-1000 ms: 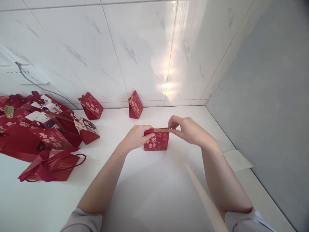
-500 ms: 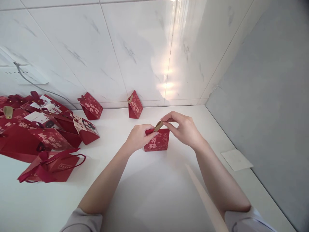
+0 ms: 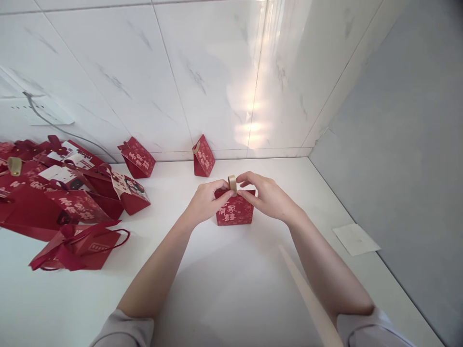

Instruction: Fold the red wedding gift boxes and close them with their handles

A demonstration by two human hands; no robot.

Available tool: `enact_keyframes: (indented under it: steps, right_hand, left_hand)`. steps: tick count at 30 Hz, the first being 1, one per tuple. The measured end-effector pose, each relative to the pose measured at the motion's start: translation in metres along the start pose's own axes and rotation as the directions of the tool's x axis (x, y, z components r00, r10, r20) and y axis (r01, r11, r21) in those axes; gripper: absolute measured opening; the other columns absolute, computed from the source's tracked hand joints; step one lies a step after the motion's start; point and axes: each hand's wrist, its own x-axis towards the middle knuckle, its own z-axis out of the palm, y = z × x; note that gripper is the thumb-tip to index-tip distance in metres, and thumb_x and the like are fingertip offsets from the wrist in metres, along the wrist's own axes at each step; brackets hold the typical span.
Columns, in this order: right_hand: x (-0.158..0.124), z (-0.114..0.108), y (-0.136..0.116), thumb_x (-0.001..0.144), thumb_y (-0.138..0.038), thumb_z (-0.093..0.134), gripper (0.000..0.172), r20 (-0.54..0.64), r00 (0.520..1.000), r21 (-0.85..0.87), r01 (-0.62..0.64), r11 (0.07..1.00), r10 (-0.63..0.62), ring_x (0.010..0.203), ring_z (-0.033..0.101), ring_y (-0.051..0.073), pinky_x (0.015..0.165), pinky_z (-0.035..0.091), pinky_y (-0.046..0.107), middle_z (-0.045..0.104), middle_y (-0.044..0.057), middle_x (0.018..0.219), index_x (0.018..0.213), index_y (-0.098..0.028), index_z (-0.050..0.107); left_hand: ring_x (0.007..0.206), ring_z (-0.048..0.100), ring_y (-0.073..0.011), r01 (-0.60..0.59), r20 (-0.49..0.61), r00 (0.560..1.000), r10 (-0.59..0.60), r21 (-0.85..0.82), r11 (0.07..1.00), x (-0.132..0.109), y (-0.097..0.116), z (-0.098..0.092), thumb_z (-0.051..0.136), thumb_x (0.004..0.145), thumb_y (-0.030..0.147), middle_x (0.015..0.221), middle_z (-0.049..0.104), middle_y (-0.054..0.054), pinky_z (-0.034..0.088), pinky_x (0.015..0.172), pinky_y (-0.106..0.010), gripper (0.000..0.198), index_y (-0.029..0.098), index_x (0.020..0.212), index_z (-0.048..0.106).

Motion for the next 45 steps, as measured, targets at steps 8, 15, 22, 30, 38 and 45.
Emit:
enact_keyframes:
  steps: [8,15,22,30,38,45]
  right_hand:
    - [0.006,0.013,0.0,0.094,-0.029,0.05,0.011,-0.066,0.997,0.092,-0.035,0.995,0.041,0.089,0.065,0.018,0.073,0.055,0.03,0.069,0.002,0.098,0.097,-0.024,0.059]
    - [0.008,0.012,0.003,0.091,-0.029,0.052,0.011,-0.13,0.988,0.058,-0.073,0.996,0.08,0.077,0.062,0.015,0.069,0.051,0.028,0.068,0.0,0.087,0.084,-0.023,0.057]
    - [0.006,0.011,0.006,0.087,-0.019,0.052,0.009,0.007,0.997,0.06,-0.077,0.995,0.077,0.078,0.065,0.015,0.072,0.05,0.028,0.071,-0.001,0.089,0.084,-0.023,0.06]
    - [0.006,0.017,0.003,0.085,-0.023,0.054,0.012,-0.058,0.996,-0.144,-0.069,0.987,0.061,0.065,0.057,0.014,0.061,0.043,0.026,0.067,-0.001,0.078,0.074,-0.022,0.05]
    - [0.007,0.019,0.006,0.084,-0.027,0.056,0.014,-0.07,0.994,-0.145,-0.097,0.985,0.088,0.065,0.057,0.014,0.059,0.039,0.025,0.066,-0.002,0.077,0.075,-0.023,0.048]
    - [0.006,0.019,0.008,0.088,-0.033,0.055,0.016,-0.07,0.992,-0.187,-0.12,0.975,0.109,0.064,0.059,0.014,0.058,0.038,0.025,0.067,-0.002,0.074,0.075,-0.022,0.055]
  left_hand:
    - [0.08,0.062,-0.0156,0.017,0.047,0.999,-0.015,-0.037,0.999,0.0,-0.004,0.001,0.058,0.085,0.033,0.089,0.07,0.0,0.045,0.069,-0.024,0.018,0.02,0.09,0.068]
    - [0.074,0.059,-0.0144,0.012,0.06,0.998,-0.014,0.032,0.999,0.0,-0.006,0.0,0.055,0.085,0.029,0.083,0.069,0.001,0.041,0.062,-0.024,0.018,0.022,0.09,0.071]
    - [0.067,0.053,-0.0111,0.003,0.058,0.998,-0.004,0.018,1.0,-0.001,-0.005,-0.001,0.055,0.085,0.028,0.074,0.065,0.003,0.038,0.06,-0.022,0.018,0.02,0.08,0.07]
    - [0.062,0.051,-0.0112,-0.031,0.045,0.999,0.028,0.076,0.997,0.0,-0.007,0.001,0.054,0.084,0.026,0.068,0.063,0.003,0.035,0.057,-0.024,0.018,0.019,0.076,0.068]
    - [0.063,0.052,-0.0116,-0.058,0.041,0.998,0.053,0.11,0.992,0.0,-0.008,0.001,0.053,0.085,0.025,0.07,0.064,0.002,0.033,0.056,-0.024,0.019,0.019,0.078,0.07]
    - [0.061,0.05,-0.0118,-0.044,0.034,0.999,0.04,0.131,0.99,0.0,-0.01,0.005,0.051,0.087,0.028,0.068,0.063,0.002,0.032,0.056,-0.025,0.022,0.019,0.078,0.069]
